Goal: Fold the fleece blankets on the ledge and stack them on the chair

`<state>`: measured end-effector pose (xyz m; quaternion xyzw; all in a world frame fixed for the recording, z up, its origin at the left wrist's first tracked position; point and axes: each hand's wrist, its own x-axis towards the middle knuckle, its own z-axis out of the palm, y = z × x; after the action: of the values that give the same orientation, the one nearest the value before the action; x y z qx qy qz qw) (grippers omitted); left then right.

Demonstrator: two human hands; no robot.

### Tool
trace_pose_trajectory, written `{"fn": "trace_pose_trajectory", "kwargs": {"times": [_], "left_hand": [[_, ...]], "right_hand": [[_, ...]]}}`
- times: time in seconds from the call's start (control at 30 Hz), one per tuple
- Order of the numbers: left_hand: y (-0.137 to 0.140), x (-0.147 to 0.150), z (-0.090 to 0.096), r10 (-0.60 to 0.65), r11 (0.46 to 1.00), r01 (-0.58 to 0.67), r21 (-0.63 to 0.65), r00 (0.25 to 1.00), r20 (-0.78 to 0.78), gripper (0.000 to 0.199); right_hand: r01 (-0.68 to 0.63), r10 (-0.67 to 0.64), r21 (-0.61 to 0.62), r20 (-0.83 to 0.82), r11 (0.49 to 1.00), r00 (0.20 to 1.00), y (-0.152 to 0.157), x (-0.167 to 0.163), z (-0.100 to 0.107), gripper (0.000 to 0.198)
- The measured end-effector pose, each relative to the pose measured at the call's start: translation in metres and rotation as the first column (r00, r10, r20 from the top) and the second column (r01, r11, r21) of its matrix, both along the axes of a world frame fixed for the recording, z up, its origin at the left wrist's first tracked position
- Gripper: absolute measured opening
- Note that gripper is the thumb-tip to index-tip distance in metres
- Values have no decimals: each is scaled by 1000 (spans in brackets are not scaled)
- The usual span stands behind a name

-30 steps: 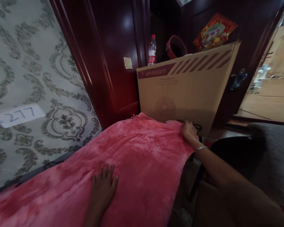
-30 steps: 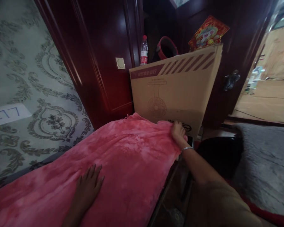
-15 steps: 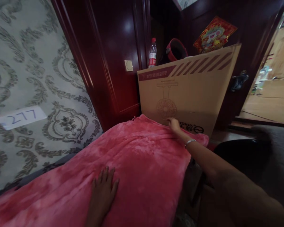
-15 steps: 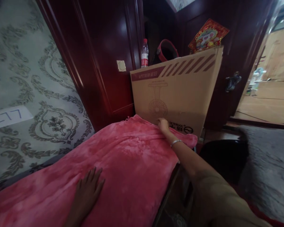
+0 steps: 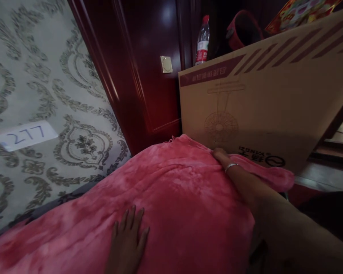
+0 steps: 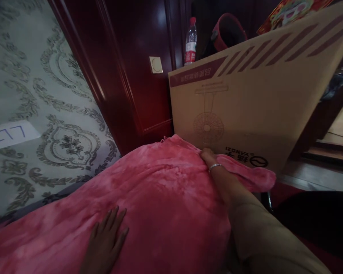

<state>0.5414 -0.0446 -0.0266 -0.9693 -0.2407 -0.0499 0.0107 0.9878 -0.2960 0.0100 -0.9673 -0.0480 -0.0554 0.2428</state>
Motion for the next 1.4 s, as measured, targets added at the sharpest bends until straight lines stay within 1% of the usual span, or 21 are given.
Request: {"fn": "trace_pose_trajectory", "kwargs": {"times": [0.07,0.17,0.23,0.4,0.43,0.5,0.53,0.57,0.6,0.63,0.67,0.7,0.73,0.8,0.87,0.97,1.07,1.17,1.27,1.33,1.4], "left_hand": [[1,0,-2,1,1000,-1,7,1000,10,58],[3,0,-5,-2,1000,1,17,1000,25,57],[4,-1,-6,-16,1000,15,25,999,42,56],[2,-3,-6,-23,999,21,31,998,53,56],[1,-2,-5,-22,999,20,31,999,43,56],[-1,-2,-1,-18,999,17,31,1000,17,56],[-3,-1,1,-14,999,14,29,1000,4,56],[-4,-1,3,-11,1000,11,26,1000,-6,56],[-6,-1,5,-9,1000,9,22,1000,-13,56],[-7,-1,7,-7,1000,7,19,1000,-17,56],[-9,-2,9,-5,1000,5,15,1000,-19,56],[-10,-2,10,-5,1000,5,10,1000,-21,56],[-11,-3,11,-6,1000,6,5,1000,-22,56],[-13,-4,12,-11,1000,11,-5,1000,-23,55],[-12,-4,11,-21,1000,21,-14,1000,-5,55],[-11,-4,8,-32,999,33,-20,999,44,53],[-10,-5,4,-34,999,36,-23,997,72,52],[-12,-8,2,-42,999,44,-27,997,72,52],[-15,-11,1,-43,999,46,-29,996,76,53],[-17,-12,2,-48,998,51,-33,995,87,53],[-20,-13,4,-54,998,58,-36,994,97,54]], "right_hand": [[12,-12,2,14,1000,1000,5,1,7,35],[-2,-1,17,125,1000,992,14,-1,22,47],[-26,26,-1,171,1000,985,17,-3,27,51],[-71,73,-76,28,995,997,22,-20,25,51],[-89,92,-82,31,993,995,25,-27,23,52],[-184,197,-97,148,978,969,32,-44,18,56],[-264,286,-121,238,957,928,35,-54,14,58],[-354,389,-163,318,921,865,39,-64,10,59],[-438,489,-216,362,872,794,42,-73,5,59],[-502,568,-267,355,823,742,44,-81,0,58],[-545,620,-300,300,783,725,45,-86,-4,57],[-569,638,-306,225,764,736,46,-90,-7,54],[-571,627,-291,155,768,763,47,-91,-9,51],[-533,563,-233,87,814,822,52,-87,-5,43],[-483,506,-179,114,857,855,61,-78,8,40],[-435,452,-127,178,891,874,86,-62,31,43],[-373,379,-70,190,925,906,112,-46,43,49],[-315,317,-39,146,948,937,133,-31,41,48],[-280,281,-27,100,960,955,150,-17,35,39],[-256,255,-14,122,967,959,159,-9,31,40],[-238,227,33,194,971,954,166,-3,24,47]]}}
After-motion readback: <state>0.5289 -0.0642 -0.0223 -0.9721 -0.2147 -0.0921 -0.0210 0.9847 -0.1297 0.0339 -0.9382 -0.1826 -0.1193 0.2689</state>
